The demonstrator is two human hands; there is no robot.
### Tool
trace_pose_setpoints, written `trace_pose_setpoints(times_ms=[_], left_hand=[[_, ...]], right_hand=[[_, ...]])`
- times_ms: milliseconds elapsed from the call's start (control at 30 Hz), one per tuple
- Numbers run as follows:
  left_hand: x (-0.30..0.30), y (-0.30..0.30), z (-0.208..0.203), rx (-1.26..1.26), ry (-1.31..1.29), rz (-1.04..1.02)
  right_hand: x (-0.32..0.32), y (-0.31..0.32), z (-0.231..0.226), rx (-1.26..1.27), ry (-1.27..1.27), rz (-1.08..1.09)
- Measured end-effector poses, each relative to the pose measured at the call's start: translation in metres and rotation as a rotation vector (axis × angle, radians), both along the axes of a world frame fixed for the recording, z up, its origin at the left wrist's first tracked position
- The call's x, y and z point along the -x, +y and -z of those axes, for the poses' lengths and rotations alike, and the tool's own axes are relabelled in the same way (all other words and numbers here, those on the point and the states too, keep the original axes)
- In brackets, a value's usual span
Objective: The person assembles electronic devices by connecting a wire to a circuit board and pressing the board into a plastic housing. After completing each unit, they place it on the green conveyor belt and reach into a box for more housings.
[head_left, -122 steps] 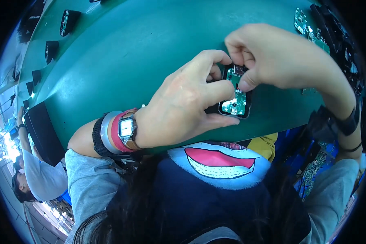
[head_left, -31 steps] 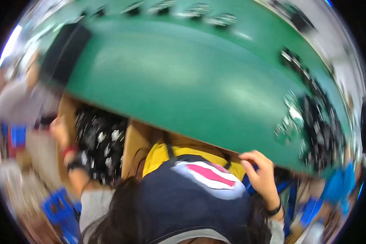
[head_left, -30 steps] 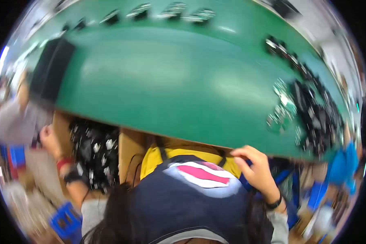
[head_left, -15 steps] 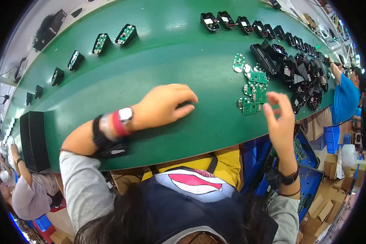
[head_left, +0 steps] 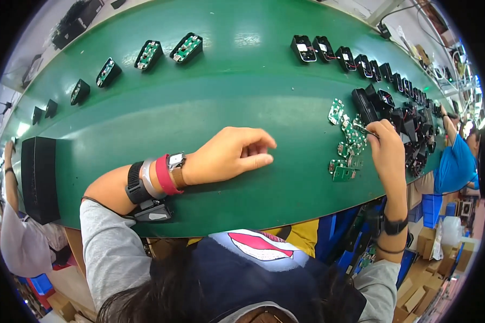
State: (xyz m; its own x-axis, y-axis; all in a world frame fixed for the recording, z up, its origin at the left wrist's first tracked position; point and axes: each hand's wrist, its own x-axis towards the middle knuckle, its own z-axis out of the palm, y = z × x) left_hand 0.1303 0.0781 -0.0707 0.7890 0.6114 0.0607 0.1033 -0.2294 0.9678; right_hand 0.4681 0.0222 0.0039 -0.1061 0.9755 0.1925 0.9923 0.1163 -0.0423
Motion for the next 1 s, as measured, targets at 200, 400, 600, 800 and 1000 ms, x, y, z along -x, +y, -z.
trace_pose_setpoints(times_ms=[200,400,600,800,1000], left_hand=[[0.001,0.003,-0.011,1.229,-0.373,0.124],[0.032,0.001,0.007,1.012,-0.39,0.007],[0.026,0.0,0.004,0.918,-0.255,0.049],[0.024,-0.001,0.006,0.836,-0.329,0.071],[0.029,0.017,0.001,0.622,-0.545,-0.247]], right_hand=[[0.118,0.015,0.014,-0.089,0.466,-0.529],[0.123,0.081,0.018,-0.194,0.357,-0.374],[0.097,0.197,0.053,-0.033,-0.129,0.295],[0.087,0.181,0.046,-0.02,0.069,0.077],[0.114,0.053,0.01,0.16,0.282,-0.633]])
